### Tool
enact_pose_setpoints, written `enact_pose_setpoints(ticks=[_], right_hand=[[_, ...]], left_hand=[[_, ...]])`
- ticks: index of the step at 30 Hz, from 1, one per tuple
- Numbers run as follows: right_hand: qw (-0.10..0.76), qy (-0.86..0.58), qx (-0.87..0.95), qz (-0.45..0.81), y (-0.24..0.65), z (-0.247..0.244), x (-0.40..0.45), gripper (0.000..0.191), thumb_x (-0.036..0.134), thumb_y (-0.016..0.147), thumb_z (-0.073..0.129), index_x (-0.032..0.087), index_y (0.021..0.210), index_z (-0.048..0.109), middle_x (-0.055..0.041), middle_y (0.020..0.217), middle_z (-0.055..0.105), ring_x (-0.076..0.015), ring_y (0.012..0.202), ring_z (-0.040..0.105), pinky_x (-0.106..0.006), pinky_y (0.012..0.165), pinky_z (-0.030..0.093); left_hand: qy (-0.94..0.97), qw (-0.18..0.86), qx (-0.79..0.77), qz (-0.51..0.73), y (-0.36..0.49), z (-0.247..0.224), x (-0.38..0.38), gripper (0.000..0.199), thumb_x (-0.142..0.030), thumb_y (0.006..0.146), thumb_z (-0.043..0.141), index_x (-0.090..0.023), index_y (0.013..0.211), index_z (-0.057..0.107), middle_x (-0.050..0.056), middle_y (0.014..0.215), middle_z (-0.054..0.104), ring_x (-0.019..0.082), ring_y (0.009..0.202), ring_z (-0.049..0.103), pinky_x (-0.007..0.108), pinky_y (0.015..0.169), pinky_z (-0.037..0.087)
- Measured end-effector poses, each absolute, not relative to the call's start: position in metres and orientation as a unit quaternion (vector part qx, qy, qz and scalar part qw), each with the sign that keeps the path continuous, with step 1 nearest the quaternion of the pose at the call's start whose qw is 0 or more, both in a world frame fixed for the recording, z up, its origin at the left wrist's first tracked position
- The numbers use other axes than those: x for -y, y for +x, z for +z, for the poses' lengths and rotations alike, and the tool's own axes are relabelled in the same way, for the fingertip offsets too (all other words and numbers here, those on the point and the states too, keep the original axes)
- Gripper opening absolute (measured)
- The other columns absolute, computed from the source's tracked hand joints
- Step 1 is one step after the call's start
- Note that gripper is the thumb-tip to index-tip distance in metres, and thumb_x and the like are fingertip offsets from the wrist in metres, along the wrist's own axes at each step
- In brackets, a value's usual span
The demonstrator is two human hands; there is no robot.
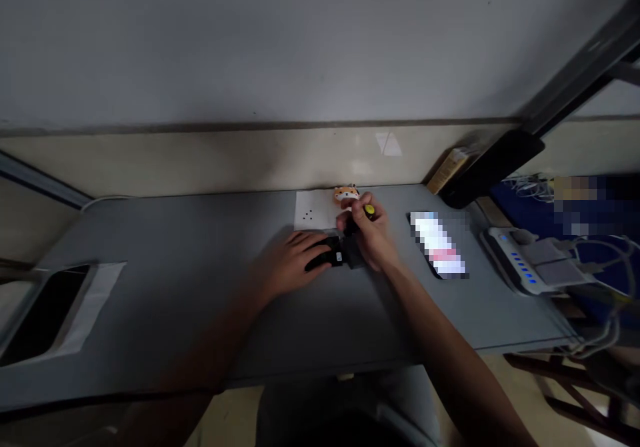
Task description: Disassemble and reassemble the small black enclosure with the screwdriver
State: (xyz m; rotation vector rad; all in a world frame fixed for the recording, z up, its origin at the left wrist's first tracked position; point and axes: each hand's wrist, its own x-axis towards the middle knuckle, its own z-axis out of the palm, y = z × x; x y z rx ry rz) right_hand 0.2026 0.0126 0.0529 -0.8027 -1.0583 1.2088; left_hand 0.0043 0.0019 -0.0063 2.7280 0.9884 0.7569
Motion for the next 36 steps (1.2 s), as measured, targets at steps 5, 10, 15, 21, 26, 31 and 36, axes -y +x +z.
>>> enact_pose_setpoints(ticks=[5, 10, 15, 21, 26, 31, 36], right_hand=[[0.617, -0.383, 0.507, 0.464, 0.203, 0.053, -0.013, 0.052, 0.079, 0.085, 0.062, 0.028, 0.086, 0.055, 0.0056, 0.065, 0.050, -0.0134, 0.058, 0.050, -0.029, 0.059, 0.044], [0.618, -0.393, 0.542, 0.412, 0.207, 0.051, -0.015, 0.051, 0.074, 0.088, 0.063, 0.025, 0.076, 0.062, 0.0001, 0.077, 0.059, -0.0162, 0.075, 0.055, -0.032, 0.074, 0.047], [0.615, -0.402, 0.507, 0.452, 0.208, 0.048, -0.018, 0.054, 0.077, 0.086, 0.064, 0.026, 0.074, 0.051, 0.0060, 0.058, 0.048, -0.0130, 0.056, 0.045, -0.030, 0.062, 0.042], [0.598, -0.413, 0.564, 0.392, 0.211, 0.050, -0.016, 0.046, 0.073, 0.089, 0.063, 0.027, 0.093, 0.068, -0.0007, 0.085, 0.064, -0.0168, 0.076, 0.054, -0.032, 0.075, 0.047], [0.607, -0.478, 0.556, 0.308, 0.224, 0.050, -0.017, 0.039, 0.065, 0.096, 0.058, 0.026, 0.095, 0.062, 0.0001, 0.081, 0.064, -0.0171, 0.077, 0.056, -0.032, 0.075, 0.046], [0.600, -0.530, 0.560, 0.213, 0.230, 0.048, -0.024, 0.048, 0.069, 0.098, 0.049, 0.023, 0.097, 0.061, -0.0002, 0.079, 0.064, -0.0156, 0.071, 0.055, -0.031, 0.068, 0.044], [0.587, -0.564, 0.542, 0.206, 0.230, 0.043, -0.026, 0.049, 0.071, 0.098, 0.048, 0.023, 0.093, 0.060, 0.0006, 0.074, 0.063, -0.0149, 0.066, 0.054, -0.030, 0.064, 0.043]], left_hand=[[0.910, 0.078, -0.320, 0.252, 0.004, -0.008, -0.003, 0.023, -0.033, 0.101, 0.064, -0.027, 0.121, 0.074, 0.008, 0.134, 0.073, 0.027, 0.125, 0.067, 0.047, 0.109, 0.052], [0.909, 0.060, -0.318, 0.263, 0.004, -0.009, -0.002, 0.023, -0.035, 0.102, 0.062, -0.026, 0.119, 0.074, 0.008, 0.134, 0.073, 0.026, 0.125, 0.067, 0.046, 0.108, 0.053], [0.913, 0.058, -0.320, 0.247, 0.005, -0.005, -0.002, 0.024, -0.038, 0.104, 0.059, -0.025, 0.118, 0.074, 0.008, 0.132, 0.074, 0.026, 0.122, 0.068, 0.046, 0.106, 0.054], [0.914, 0.058, -0.325, 0.236, 0.005, -0.003, -0.001, 0.024, -0.035, 0.105, 0.057, -0.024, 0.119, 0.073, 0.007, 0.135, 0.072, 0.028, 0.124, 0.067, 0.047, 0.109, 0.053], [0.915, 0.037, -0.322, 0.240, 0.005, -0.001, -0.002, 0.023, -0.037, 0.103, 0.060, -0.025, 0.115, 0.075, 0.008, 0.130, 0.074, 0.026, 0.121, 0.068, 0.045, 0.106, 0.054], [0.905, 0.002, -0.313, 0.287, 0.005, 0.008, -0.002, 0.026, -0.031, 0.106, 0.052, -0.022, 0.106, 0.077, 0.009, 0.118, 0.077, 0.024, 0.109, 0.072, 0.042, 0.101, 0.054], [0.846, -0.031, -0.412, 0.338, 0.000, 0.014, -0.002, 0.032, -0.024, 0.106, 0.047, -0.022, 0.092, 0.075, 0.006, 0.098, 0.078, 0.021, 0.092, 0.072, 0.042, 0.099, 0.053]])
